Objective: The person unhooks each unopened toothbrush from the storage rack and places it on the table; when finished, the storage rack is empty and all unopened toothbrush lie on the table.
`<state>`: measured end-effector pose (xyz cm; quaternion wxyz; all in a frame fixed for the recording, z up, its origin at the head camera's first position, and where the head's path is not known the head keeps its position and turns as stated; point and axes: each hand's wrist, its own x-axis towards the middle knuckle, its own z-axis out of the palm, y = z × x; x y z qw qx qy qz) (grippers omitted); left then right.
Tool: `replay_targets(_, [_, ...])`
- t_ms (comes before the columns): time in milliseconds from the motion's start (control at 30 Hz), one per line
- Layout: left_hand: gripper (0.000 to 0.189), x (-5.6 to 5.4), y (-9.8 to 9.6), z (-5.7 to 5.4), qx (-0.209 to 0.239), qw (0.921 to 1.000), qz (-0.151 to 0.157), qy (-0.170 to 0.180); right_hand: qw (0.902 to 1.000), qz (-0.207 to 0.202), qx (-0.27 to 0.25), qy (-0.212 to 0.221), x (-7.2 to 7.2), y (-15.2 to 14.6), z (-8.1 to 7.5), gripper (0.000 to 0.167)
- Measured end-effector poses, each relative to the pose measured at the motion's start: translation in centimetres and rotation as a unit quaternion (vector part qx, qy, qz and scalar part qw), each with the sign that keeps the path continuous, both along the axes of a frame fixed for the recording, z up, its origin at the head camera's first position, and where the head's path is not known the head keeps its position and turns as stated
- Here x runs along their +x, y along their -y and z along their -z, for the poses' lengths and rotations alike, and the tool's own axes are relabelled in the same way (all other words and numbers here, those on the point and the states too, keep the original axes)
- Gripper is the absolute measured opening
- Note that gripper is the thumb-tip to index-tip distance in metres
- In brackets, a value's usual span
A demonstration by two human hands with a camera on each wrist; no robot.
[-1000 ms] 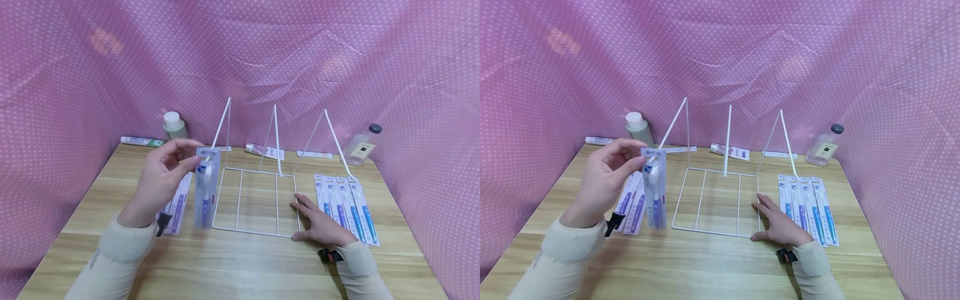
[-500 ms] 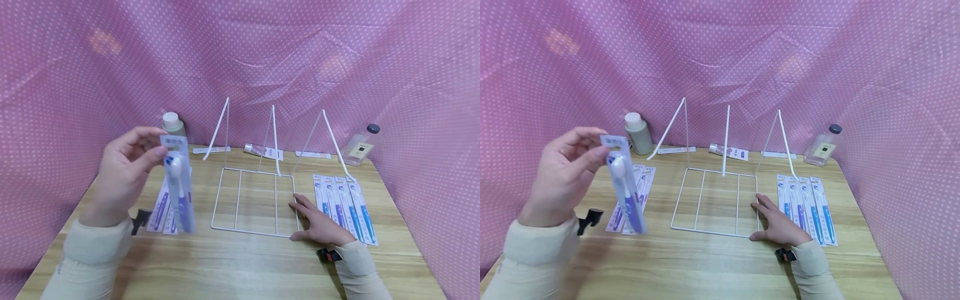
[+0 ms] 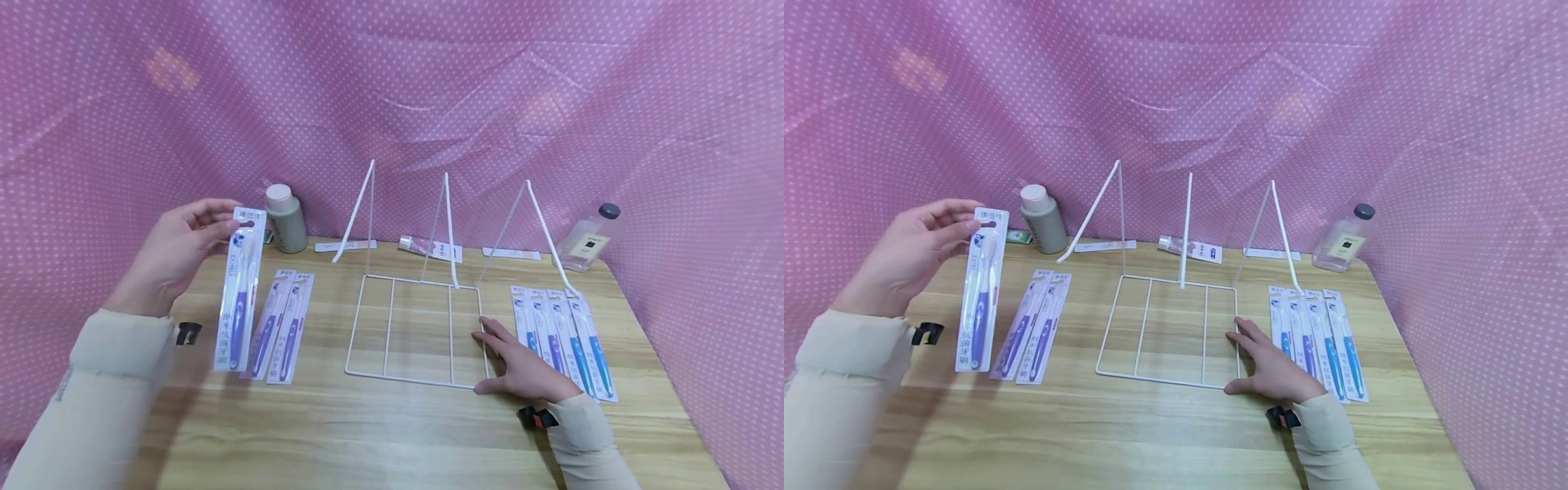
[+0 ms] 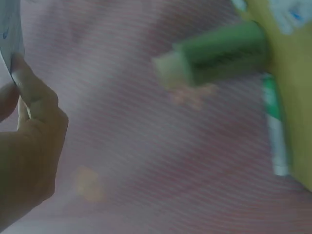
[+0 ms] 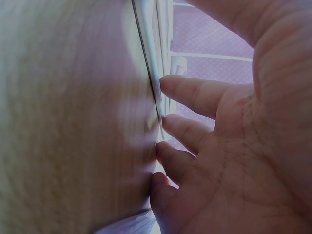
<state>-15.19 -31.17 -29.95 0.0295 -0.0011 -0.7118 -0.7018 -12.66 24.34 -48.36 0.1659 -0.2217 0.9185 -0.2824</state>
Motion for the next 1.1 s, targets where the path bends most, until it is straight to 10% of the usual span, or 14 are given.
replay_targets(200, [0.03, -3.7, 2.9, 4.6, -0.17, 0.9814, -0.017, 0.088, 1.0, 0.001, -0.001, 0.004, 0.1, 0.0, 0.2, 0.101])
replay_targets(500, [0.048, -6.7, 4.8, 10.5, -0.229, 0.96, 0.01, 0.16, 1.0, -0.001, 0.005, 0.004, -0.1, 0.1, 0.2, 0.102])
replay_targets(1100, [0.042, -8.7, 4.5, 15.2, -0.231, 0.9449, -0.013, 0.232, 0.9999, 0.003, 0.003, 0.011, -0.2, 0.0, 0.0, 0.102])
